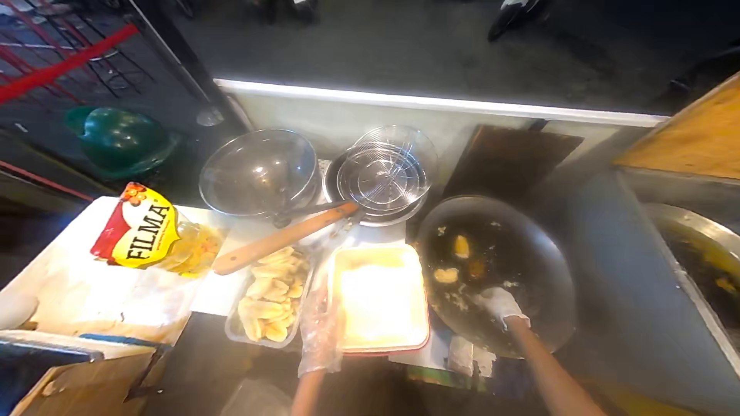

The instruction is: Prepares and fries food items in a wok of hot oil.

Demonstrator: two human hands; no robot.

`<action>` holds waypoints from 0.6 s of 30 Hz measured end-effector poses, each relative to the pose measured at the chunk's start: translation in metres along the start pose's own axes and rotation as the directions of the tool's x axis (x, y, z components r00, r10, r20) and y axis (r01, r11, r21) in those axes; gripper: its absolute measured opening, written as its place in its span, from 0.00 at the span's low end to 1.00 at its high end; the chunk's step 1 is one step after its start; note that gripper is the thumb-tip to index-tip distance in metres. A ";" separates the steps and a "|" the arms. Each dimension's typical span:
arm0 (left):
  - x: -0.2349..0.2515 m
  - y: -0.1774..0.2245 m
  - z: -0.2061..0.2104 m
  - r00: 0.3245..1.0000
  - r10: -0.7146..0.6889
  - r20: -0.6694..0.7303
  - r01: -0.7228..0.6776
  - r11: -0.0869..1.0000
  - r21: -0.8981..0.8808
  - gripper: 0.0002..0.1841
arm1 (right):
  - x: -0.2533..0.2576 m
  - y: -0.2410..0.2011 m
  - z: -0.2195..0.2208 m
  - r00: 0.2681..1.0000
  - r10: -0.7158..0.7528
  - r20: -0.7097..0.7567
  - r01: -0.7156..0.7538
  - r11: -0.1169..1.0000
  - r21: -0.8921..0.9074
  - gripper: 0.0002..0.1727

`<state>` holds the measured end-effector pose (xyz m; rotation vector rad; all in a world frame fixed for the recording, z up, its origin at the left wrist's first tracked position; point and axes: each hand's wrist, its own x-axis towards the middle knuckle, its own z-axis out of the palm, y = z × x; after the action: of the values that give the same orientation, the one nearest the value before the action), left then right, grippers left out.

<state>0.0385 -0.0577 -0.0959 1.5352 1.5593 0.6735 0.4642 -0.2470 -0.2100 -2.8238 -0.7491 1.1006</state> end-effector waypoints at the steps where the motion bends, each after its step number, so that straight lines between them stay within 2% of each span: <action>1: 0.000 0.004 -0.002 1.000 -0.021 0.010 0.021 1.000 0.018 0.28 | -0.014 -0.014 -0.012 0.998 -0.046 -0.049 0.044 0.999 -0.028 0.21; 2: -0.001 0.007 -0.003 0.999 -0.037 0.016 0.036 0.999 0.032 0.28 | -0.033 -0.032 -0.028 0.988 -0.102 -0.118 0.099 0.995 -0.033 0.19; 4: -0.001 0.006 -0.002 0.999 -0.047 0.011 0.047 0.999 0.015 0.26 | -0.081 -0.075 -0.061 0.923 -0.267 -0.277 0.271 0.962 -0.023 0.14; 6: 0.001 0.002 0.000 0.999 -0.047 -0.002 0.047 0.999 -0.017 0.26 | -0.130 -0.127 -0.084 0.840 -0.432 -0.327 0.447 0.894 -0.033 0.13; 8: 0.003 -0.002 0.001 0.999 -0.044 0.002 0.044 0.999 -0.021 0.26 | -0.166 -0.181 -0.087 0.772 -0.597 -0.219 0.605 0.795 -0.038 0.15; 10: 0.003 0.000 0.000 0.999 -0.043 -0.004 0.043 0.999 -0.007 0.25 | -0.175 -0.229 -0.060 0.664 -0.747 -0.036 0.744 0.665 -0.071 0.17; 11: 0.003 0.002 -0.001 0.999 -0.039 0.000 0.039 0.999 0.001 0.24 | -0.170 -0.248 -0.040 0.618 -0.782 0.081 0.784 0.604 -0.142 0.18; 12: 0.002 0.003 -0.002 0.999 -0.036 0.002 0.036 0.999 0.003 0.24 | -0.164 -0.262 -0.019 0.589 -0.783 0.197 0.805 0.548 -0.228 0.20; 14: 0.001 0.005 -0.002 0.998 -0.057 0.015 0.056 0.998 0.012 0.25 | -0.169 -0.285 0.007 0.639 -0.644 0.421 0.768 0.508 -0.389 0.28; 16: 0.002 0.004 -0.002 0.996 -0.083 0.026 0.084 0.996 -0.011 0.26 | -0.178 -0.293 0.021 0.684 -0.532 0.499 0.730 0.507 -0.458 0.26; 18: 0.004 0.002 -0.002 0.997 -0.077 0.032 0.078 0.996 -0.046 0.27 | -0.176 -0.299 0.022 0.672 -0.526 0.521 0.740 0.463 -0.488 0.21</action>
<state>0.0383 -0.0537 -0.0937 1.4362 1.5611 0.6365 0.2100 -0.0636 -0.0590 -2.2814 -2.4559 1.2590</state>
